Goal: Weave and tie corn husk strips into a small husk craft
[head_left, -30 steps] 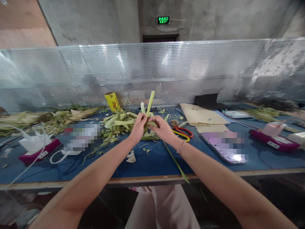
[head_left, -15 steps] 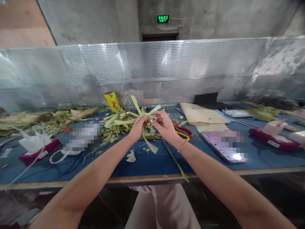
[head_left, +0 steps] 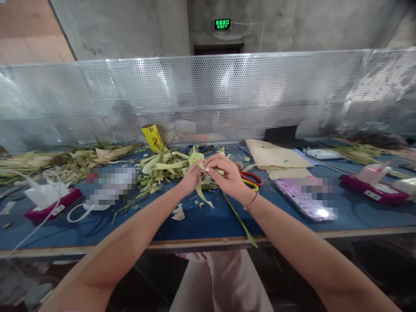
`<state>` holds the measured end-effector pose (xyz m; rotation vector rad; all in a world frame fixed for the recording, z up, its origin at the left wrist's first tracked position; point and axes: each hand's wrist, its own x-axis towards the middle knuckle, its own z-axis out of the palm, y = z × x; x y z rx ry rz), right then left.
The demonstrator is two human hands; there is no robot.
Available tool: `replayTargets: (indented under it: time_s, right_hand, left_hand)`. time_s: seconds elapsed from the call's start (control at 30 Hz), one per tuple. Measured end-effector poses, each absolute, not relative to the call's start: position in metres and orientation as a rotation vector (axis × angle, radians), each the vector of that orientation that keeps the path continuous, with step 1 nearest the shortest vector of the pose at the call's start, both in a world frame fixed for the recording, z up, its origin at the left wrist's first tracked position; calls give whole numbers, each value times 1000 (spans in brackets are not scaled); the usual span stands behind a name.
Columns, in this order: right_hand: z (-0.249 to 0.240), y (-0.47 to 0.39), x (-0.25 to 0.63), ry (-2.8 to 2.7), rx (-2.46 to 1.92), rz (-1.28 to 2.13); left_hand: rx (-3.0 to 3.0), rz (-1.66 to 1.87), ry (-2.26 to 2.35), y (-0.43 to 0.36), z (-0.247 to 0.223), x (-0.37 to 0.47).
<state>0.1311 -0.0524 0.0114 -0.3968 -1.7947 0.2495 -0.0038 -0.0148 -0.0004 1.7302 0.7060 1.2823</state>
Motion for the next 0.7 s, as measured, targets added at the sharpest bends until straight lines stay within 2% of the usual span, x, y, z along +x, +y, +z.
replayTargets:
  time_s: [0.13, 0.27, 0.7]
  right_hand:
    - [9, -47, 128, -1885, -401, 423]
    - [5, -36, 128, -1976, -415, 558]
    - [-6, -40, 123, -2131, -523, 3]
  left_hand:
    - [1383, 1288, 627, -16, 4, -1]
    - [1278, 1223, 574, -16, 9, -3]
    - [1254, 1306, 609, -19, 19, -6]
